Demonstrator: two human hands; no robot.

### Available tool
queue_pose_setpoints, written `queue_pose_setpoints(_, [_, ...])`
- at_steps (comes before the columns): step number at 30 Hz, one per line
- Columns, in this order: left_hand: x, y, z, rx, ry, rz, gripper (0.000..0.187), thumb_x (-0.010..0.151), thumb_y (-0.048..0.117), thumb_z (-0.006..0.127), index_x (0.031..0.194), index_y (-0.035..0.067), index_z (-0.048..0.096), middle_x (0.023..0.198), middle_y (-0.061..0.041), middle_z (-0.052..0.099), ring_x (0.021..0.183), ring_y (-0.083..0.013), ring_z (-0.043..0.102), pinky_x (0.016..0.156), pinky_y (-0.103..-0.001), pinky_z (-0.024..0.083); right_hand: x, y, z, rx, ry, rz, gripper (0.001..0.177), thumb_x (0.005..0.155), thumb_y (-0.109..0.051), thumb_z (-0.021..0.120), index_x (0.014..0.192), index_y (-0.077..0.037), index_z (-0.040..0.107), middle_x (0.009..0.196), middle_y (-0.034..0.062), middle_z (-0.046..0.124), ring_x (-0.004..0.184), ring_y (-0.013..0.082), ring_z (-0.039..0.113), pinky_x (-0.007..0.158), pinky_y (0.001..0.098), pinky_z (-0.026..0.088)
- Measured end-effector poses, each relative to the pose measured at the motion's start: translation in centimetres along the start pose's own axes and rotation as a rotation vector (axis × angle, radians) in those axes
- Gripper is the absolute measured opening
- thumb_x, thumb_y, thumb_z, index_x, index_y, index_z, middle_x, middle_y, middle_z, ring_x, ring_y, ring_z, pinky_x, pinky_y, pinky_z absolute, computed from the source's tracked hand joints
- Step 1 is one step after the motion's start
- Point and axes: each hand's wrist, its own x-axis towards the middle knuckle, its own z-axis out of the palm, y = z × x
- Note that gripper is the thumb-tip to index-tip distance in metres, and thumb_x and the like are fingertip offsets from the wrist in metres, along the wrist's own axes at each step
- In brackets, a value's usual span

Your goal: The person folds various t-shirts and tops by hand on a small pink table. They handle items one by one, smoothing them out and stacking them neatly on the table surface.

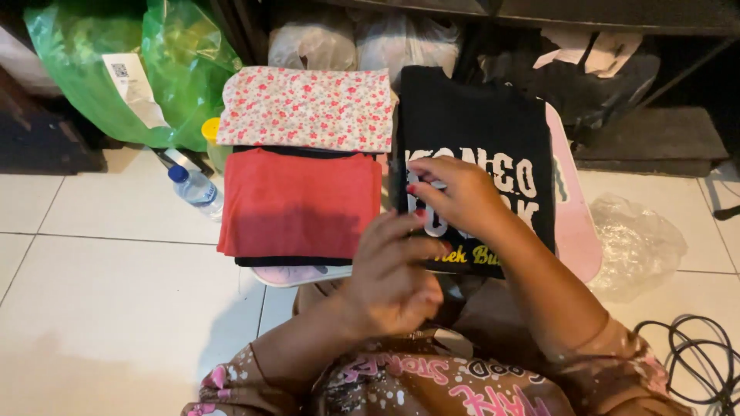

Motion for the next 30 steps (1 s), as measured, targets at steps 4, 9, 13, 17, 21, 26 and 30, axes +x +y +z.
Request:
queue_pose_setpoints(4, [-1.4, -5.3, -1.5, 0.247, 0.382, -0.216, 0.019, 0.095, 0.027, 0.068, 0.097, 0.009, 0.064, 0.130, -0.018, 0.063, 0.125, -0.0475, 0.058, 0.111, -0.057, 0.044, 3.9, 0.9, 6.9, -0.216, -0.218, -0.060, 0.034, 0.088, -0.034, 0.076, 0.118, -0.019, 0.072, 0.094, 0.0050, 0.073, 0.089, 0.0278, 0.073, 0.078, 0.0426, 0.058])
queue_pose_setpoints(9, [-2.7, -10.3, -6.0, 0.457, 0.135, -0.461, 0.067, 0.084, 0.004, 0.078, 0.146, 0.003, 0.053, 0.150, -0.021, 0.051, 0.142, -0.0485, 0.042, 0.120, -0.057, 0.033, 5.6, -0.3, 8.6, -0.438, -0.228, 0.021, 0.016, 0.086, -0.032, 0.078, 0.099, -0.024, 0.073, 0.085, -0.0037, 0.068, 0.086, 0.0231, 0.071, 0.076, 0.0390, 0.058])
queue_pose_setpoints(13, [-3.6, -13.3, -6.8, 0.457, -0.234, -0.658, 0.072, 0.086, 0.007, 0.063, 0.155, 0.019, 0.046, 0.153, -0.010, 0.052, 0.145, -0.0404, 0.040, 0.119, -0.056, 0.031, 5.4, -0.3, 9.2, -0.233, -0.181, 0.198, 0.033, 0.084, -0.024, 0.079, 0.114, -0.021, 0.064, 0.098, 0.0027, 0.073, 0.098, 0.0295, 0.072, 0.083, 0.0448, 0.058])
queue_pose_setpoints(17, [-2.9, -14.0, -6.7, 0.436, -0.553, -0.823, 0.081, 0.086, 0.017, 0.065, 0.160, 0.028, 0.035, 0.161, -0.003, 0.043, 0.152, -0.0342, 0.029, 0.121, -0.061, 0.023, 4.4, -0.5, 9.9, 0.119, 0.039, 0.051, 0.027, 0.079, -0.009, 0.081, 0.103, -0.017, 0.070, 0.089, 0.0055, 0.076, 0.086, 0.0259, 0.074, 0.074, 0.0338, 0.060])
queue_pose_setpoints(21, [-2.5, -14.9, -7.1, 0.544, -0.513, -0.821, 0.057, 0.088, 0.028, 0.072, 0.143, 0.031, 0.057, 0.147, 0.004, 0.055, 0.150, -0.0299, 0.033, 0.120, -0.062, 0.023, 4.4, -2.8, 7.4, -0.160, 0.264, -0.167, 0.019, 0.084, -0.015, 0.084, 0.096, -0.026, 0.075, 0.088, -0.0097, 0.075, 0.080, 0.0133, 0.072, 0.073, 0.0244, 0.058])
queue_pose_setpoints(26, [-1.3, -14.4, -8.0, 0.708, -0.569, -0.794, 0.035, 0.092, 0.030, 0.069, 0.125, 0.039, 0.070, 0.144, 0.006, 0.056, 0.145, -0.0290, 0.041, 0.115, -0.058, 0.033, 4.4, -2.8, 7.1, -0.017, 0.134, 0.061, 0.027, 0.090, -0.008, 0.073, 0.113, -0.019, 0.068, 0.089, 0.0056, 0.078, 0.086, 0.0284, 0.075, 0.074, 0.0413, 0.060])
queue_pose_setpoints(30, [-4.2, -17.0, -7.8, 0.702, -0.424, -0.764, 0.035, 0.095, 0.026, 0.065, 0.130, 0.033, 0.068, 0.138, 0.005, 0.060, 0.137, -0.0217, 0.051, 0.111, -0.044, 0.041, 4.7, -1.4, 8.0, -0.287, -0.204, 0.192, 0.035, 0.086, -0.025, 0.077, 0.120, -0.019, 0.070, 0.102, 0.0086, 0.075, 0.101, 0.0342, 0.072, 0.087, 0.0494, 0.058])
